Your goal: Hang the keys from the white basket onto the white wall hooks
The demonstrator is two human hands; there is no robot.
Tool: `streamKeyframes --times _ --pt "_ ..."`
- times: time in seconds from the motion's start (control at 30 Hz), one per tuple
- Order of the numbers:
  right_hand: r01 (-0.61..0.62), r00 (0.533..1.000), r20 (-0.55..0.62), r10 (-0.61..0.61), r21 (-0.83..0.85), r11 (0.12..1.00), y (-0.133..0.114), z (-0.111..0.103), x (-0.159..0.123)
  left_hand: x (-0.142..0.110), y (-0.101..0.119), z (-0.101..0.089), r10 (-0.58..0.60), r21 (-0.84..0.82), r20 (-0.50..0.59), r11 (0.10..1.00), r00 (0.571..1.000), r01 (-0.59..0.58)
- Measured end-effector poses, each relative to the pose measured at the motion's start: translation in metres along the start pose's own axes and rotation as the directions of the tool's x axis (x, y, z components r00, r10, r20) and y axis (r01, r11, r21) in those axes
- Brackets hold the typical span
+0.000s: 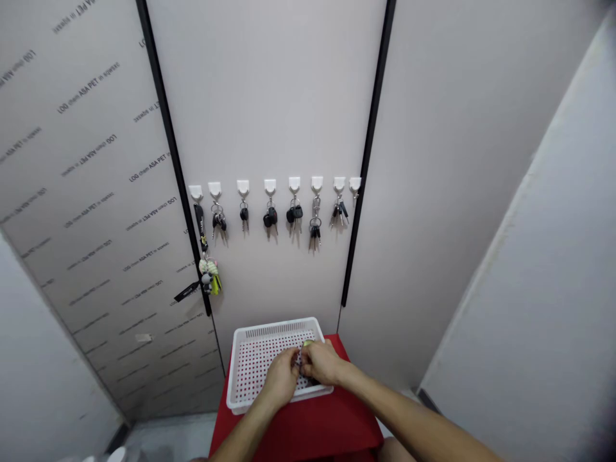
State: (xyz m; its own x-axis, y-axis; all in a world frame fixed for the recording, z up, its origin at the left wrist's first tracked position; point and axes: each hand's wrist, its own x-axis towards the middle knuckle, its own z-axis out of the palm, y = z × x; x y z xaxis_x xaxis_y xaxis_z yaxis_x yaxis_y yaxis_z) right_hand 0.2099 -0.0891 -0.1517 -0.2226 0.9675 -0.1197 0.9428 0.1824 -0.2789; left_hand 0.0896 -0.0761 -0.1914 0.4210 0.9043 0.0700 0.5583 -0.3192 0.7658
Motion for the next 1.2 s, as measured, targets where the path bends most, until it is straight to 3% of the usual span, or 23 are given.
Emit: streamKeyframes --times 0.13,0.27,0.47,0.53,0.63,0.73,0.83,0.93,1.0,1.1,1.2 --pt "0.062 0.998 -0.011 -0.061 0.119 0.991 0.008 -0.004 -0.003 -0.001 0.005 -0.003 0.058 -0.078 0.037 0.995 0.998 -0.055" --pt "0.061 0.998 -0.004 -0.062 0.265 0.962 0.014 -0.006 -0.002 -0.001 0.004 -0.003 0.128 -0.305 0.104 0.948 0.986 -0.091" --pt "0.107 0.994 -0.037 -0.103 0.485 0.868 0.014 -0.01 -0.004 -0.001 0.001 0.002 0.121 -0.722 0.24 0.686 0.963 0.093" --pt "0.135 0.991 -0.062 -0.121 0.54 0.831 0.014 -0.012 -0.004 -0.001 0.002 0.002 0.113 -0.769 0.236 0.628 0.965 0.115" --pt "0.161 0.987 -0.066 -0.149 0.544 0.824 0.012 -0.014 -0.006 -0.001 0.002 0.0 0.075 -0.781 0.226 0.61 0.971 0.135" --pt "0.127 0.992 -0.047 -0.118 0.449 0.884 0.008 -0.015 -0.008 0.001 0.0 0.001 0.048 -0.758 0.218 0.637 0.975 0.138" --pt "0.088 0.992 -0.115 -0.056 0.298 0.951 0.001 -0.018 -0.009 0.002 -0.001 0.003 0.011 -0.716 0.201 0.684 0.98 0.14" --pt "0.107 0.986 -0.157 -0.063 0.286 0.952 -0.004 -0.022 -0.008 0.002 0.001 -0.001 -0.021 -0.669 0.15 0.734 0.988 0.117" --pt "0.152 0.983 -0.156 -0.099 0.381 0.912 -0.005 -0.024 -0.007 0.003 0.004 -0.009 -0.017 -0.581 0.071 0.812 0.997 0.055" --pt "0.184 0.98 -0.166 -0.105 0.586 0.789 -0.003 -0.027 -0.005 0.005 0.015 -0.031 0.053 -0.296 -0.025 0.954 0.998 -0.058" --pt "0.216 0.973 -0.215 -0.08 0.739 0.639 -0.002 -0.033 -0.005 0.009 0.031 -0.056 0.18 0.037 -0.036 0.983 0.983 -0.179"
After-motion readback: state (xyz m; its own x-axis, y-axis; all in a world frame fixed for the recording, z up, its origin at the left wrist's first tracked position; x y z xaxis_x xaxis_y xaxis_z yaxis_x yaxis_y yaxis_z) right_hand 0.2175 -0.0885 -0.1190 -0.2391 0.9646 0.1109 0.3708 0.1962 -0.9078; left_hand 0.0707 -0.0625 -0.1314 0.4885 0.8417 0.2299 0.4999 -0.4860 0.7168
